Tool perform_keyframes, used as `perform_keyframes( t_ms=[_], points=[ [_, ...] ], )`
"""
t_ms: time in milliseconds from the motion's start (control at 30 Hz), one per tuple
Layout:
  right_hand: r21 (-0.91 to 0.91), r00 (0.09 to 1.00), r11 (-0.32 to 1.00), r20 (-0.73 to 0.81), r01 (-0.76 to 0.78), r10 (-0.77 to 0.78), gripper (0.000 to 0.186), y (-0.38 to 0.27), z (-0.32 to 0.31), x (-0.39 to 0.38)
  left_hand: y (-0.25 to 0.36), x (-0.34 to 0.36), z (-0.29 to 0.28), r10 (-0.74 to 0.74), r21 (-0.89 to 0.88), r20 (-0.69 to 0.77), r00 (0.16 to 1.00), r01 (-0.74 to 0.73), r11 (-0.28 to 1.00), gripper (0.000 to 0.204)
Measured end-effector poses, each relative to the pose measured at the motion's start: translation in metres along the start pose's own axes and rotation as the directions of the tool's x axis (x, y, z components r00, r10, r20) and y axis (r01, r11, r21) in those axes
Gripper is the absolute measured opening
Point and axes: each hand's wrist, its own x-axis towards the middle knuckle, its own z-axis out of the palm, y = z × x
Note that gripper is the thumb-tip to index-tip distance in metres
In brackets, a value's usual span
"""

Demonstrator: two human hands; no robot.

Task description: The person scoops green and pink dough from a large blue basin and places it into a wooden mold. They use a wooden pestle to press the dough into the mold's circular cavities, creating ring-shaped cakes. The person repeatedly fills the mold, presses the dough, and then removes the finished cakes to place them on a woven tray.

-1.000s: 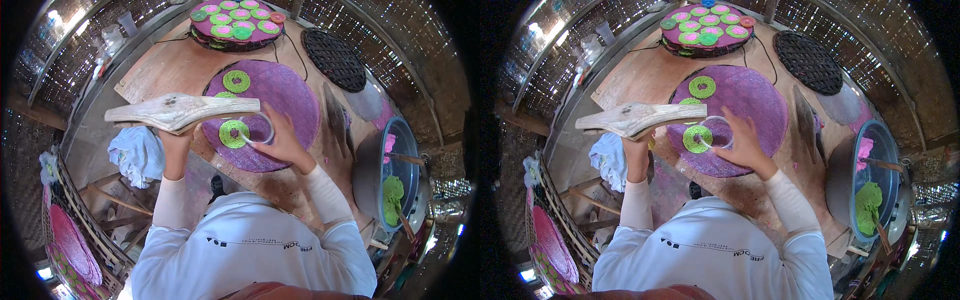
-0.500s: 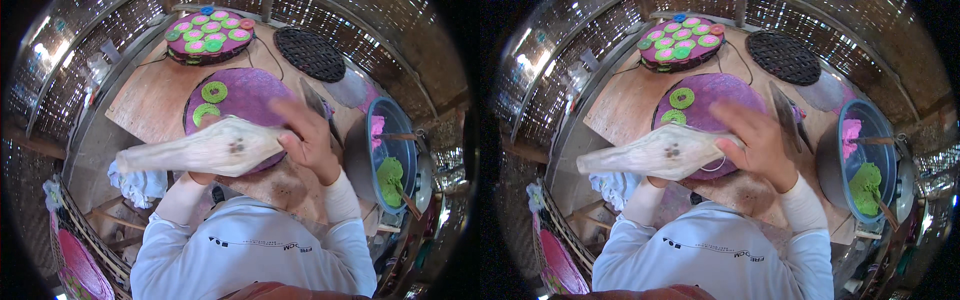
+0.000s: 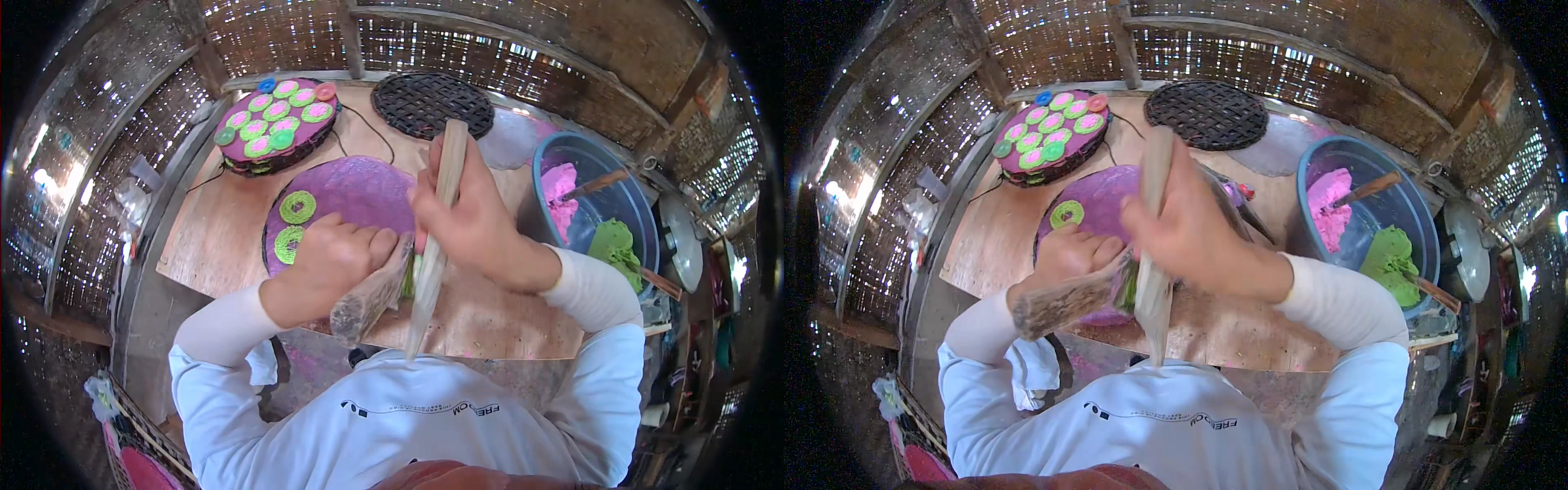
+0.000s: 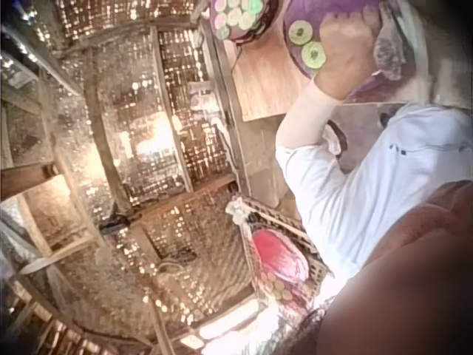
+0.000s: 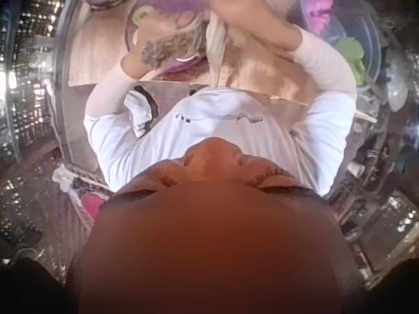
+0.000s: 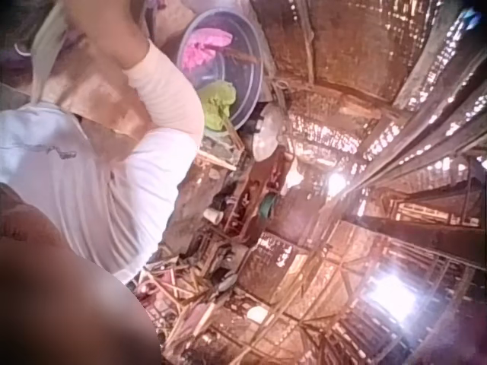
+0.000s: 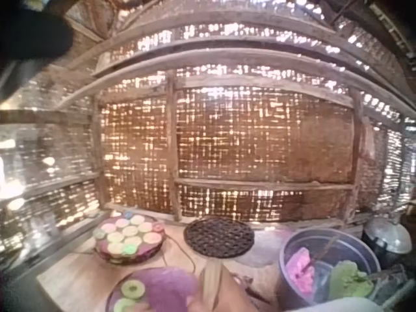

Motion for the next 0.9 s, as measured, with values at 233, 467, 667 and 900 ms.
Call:
perform_keyframes(
  t_ms=[233, 467, 667, 900],
  points=[
    [-0.012, 0.948, 0.968, 0.207, 0.250, -0.243, 0.028, -0.055, -0.034, -0.057, -0.001, 0.002, -0.001, 0.037, -0.627, 0.514, 0.857, 0.346, 0.698, 0.031],
    [0.387, 0.688, 0.682, -0.686, 0.621, -0.238, 0.007, -0.050, -0.149, -0.070, 0.021, -0.017, 0.063, -0.064, -0.924, 0.367, 0.928, 0.372, 0.088, 0.037],
    [0.693, 0.562, 0.615, -0.698, 0.376, 0.444, 0.025, 0.040, -0.076, -0.046, 0.040, 0.043, 0.096, -0.403, -0.947, -0.295, 0.867, -0.320, 0.005, 0.026],
    [-0.882, 0.910, 0.293, -0.407, -0.370, -0.078, 0.020, 0.038, -0.177, -0.138, -0.033, 0.051, 0.081, -0.380, -0.714, -0.700, 0.605, -0.588, 0.379, 0.020]
  ],
)
